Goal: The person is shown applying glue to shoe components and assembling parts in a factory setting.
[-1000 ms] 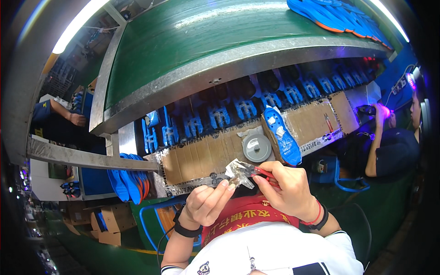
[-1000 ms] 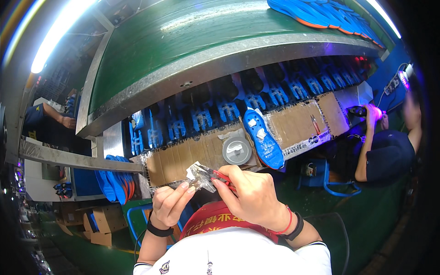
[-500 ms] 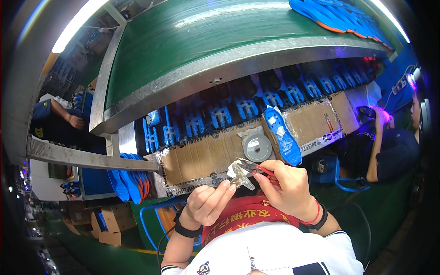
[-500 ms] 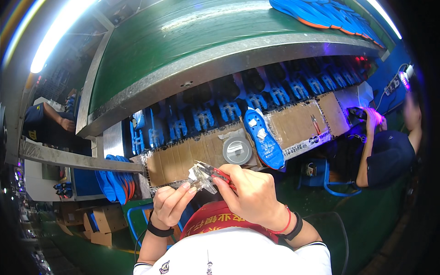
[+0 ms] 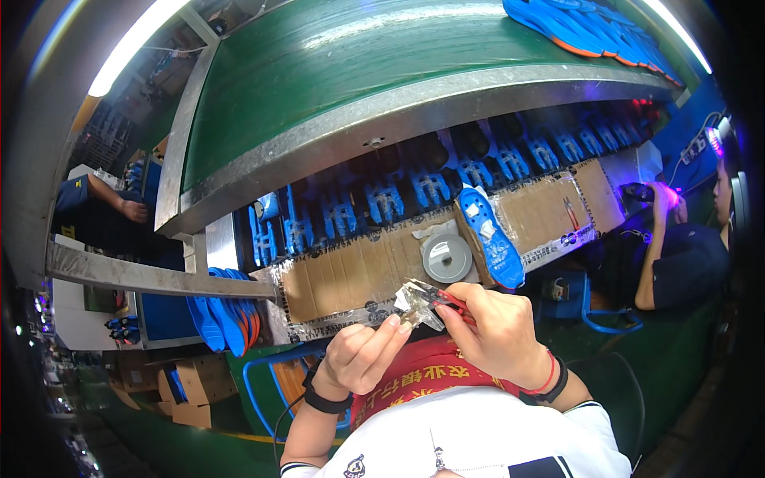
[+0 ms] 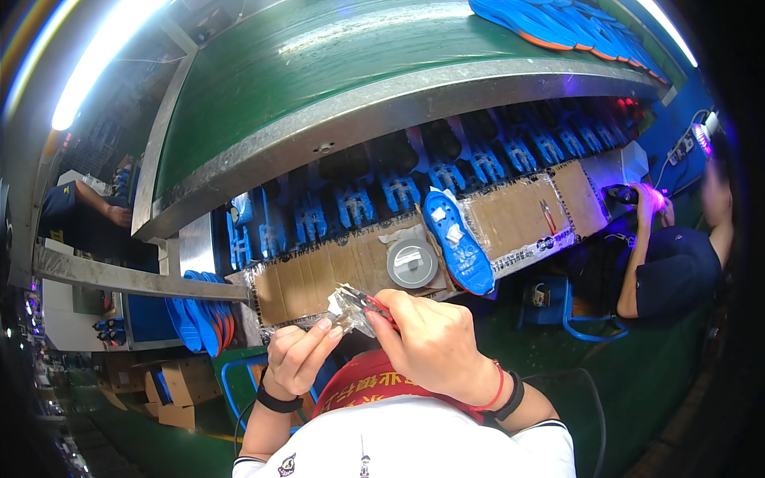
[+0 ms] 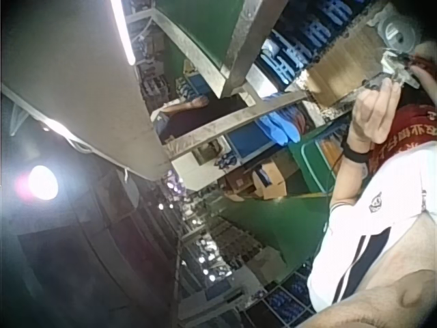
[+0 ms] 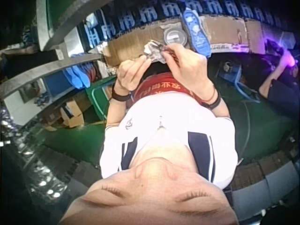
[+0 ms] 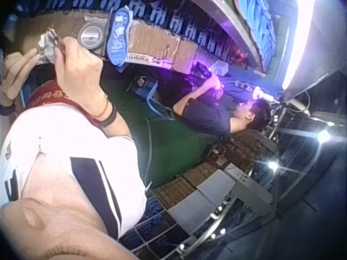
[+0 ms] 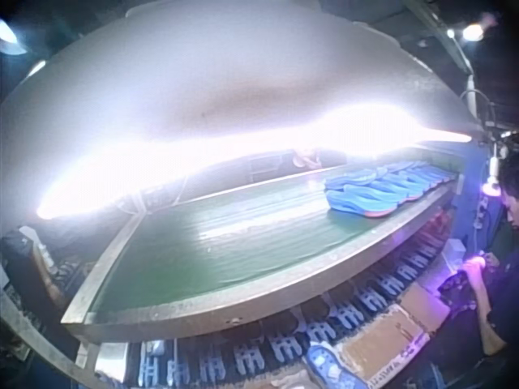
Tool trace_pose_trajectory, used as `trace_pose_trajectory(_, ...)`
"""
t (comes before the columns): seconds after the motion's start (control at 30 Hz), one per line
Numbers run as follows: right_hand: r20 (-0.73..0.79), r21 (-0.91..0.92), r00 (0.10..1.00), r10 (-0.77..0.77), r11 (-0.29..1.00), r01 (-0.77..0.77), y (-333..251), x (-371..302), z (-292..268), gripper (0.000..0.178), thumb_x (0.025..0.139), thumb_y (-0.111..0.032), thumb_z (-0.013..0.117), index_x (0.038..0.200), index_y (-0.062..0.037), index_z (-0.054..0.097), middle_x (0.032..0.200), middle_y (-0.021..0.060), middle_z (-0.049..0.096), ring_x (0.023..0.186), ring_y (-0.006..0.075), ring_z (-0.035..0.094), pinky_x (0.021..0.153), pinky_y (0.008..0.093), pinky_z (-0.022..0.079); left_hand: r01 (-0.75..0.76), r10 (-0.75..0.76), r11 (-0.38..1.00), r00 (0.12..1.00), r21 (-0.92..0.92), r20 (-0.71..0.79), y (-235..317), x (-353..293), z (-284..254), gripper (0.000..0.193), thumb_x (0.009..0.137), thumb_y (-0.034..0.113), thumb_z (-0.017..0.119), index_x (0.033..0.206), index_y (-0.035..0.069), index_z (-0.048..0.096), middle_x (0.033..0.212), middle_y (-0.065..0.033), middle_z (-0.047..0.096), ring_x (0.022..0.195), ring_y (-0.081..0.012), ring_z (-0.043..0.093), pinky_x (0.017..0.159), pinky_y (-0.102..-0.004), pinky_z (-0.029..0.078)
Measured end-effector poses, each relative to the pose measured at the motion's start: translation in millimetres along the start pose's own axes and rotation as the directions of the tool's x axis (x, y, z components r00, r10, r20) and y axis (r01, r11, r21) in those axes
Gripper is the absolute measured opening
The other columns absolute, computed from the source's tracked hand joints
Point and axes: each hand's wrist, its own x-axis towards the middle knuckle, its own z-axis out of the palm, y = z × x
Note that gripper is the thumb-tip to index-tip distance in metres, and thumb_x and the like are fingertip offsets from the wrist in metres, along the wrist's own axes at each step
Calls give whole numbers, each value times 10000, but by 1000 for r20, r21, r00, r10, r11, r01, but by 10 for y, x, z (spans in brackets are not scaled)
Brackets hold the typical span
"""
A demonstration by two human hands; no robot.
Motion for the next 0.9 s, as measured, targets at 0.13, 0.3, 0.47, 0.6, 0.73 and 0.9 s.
trace_pose_trajectory(0.13, -44, -24, 999, -33, 999, 32, 10, 16, 36, 168, 814, -94, 717, 928, -15, 623, 665, 60, 629, 533, 190, 620, 477, 290, 452, 17, -17, 1000, 1000, -10, 1, -11, -16, 9, 279, 750, 27, 761, 1024, 24, 710, 1119, -76, 646, 854, -169, 549, 669, -296, 475)
trace_pose_trajectory(0.3, -25, -13, 1000, -16, 1000, 15, 25, -25, -2, 178, 806, -87, 722, 931, -7, 623, 648, 71, 626, 523, 191, 618, 480, 287, 456, 29, -29, 1000, 1000, 4, 5, -20, -8, -6, 282, 747, 22, 763, 1024, 25, 710, 1111, -73, 647, 847, -169, 550, 668, -297, 476)
trace_pose_trajectory(0.47, -7, 49, 1000, -12, 999, 12, 61, -43, 30, 189, 803, -70, 721, 944, 5, 619, 647, 83, 636, 522, 194, 628, 471, 283, 457, 34, -34, 999, 999, 6, 7, -32, -20, 3, 291, 740, 18, 769, 1024, 27, 709, 1106, -72, 646, 839, -167, 550, 664, -295, 476)
trace_pose_trajectory(0.6, -14, 90, 1000, 1, 996, 0, 79, -48, 70, 186, 806, -61, 720, 946, 7, 616, 641, 84, 639, 514, 199, 630, 457, 284, 452, 35, -35, 999, 999, 3, 3, -45, -38, 2, 293, 740, 15, 769, 1026, 29, 708, 1108, -71, 645, 836, -167, 548, 661, -294, 475)
trace_pose_trajectory(0.73, -32, 138, 999, 5, 990, -1, 107, -54, 107, 183, 806, -56, 722, 940, 11, 616, 654, 92, 655, 512, 200, 637, 453, 278, 453, 32, -32, 999, 999, 6, -2, -55, -25, 3, 296, 743, 12, 765, 1032, 30, 706, 1111, -71, 644, 834, -167, 548, 659, -295, 474)
trace_pose_trajectory(0.9, -14, 182, 1000, -1, 983, 4, 93, -54, 118, 184, 805, -55, 725, 938, 12, 618, 666, 98, 665, 517, 199, 644, 457, 272, 459, 29, -29, 1000, 1000, 10, -1, -72, -48, 5, 294, 746, 13, 761, 1034, 31, 706, 1112, -72, 644, 837, -167, 549, 659, -295, 472)
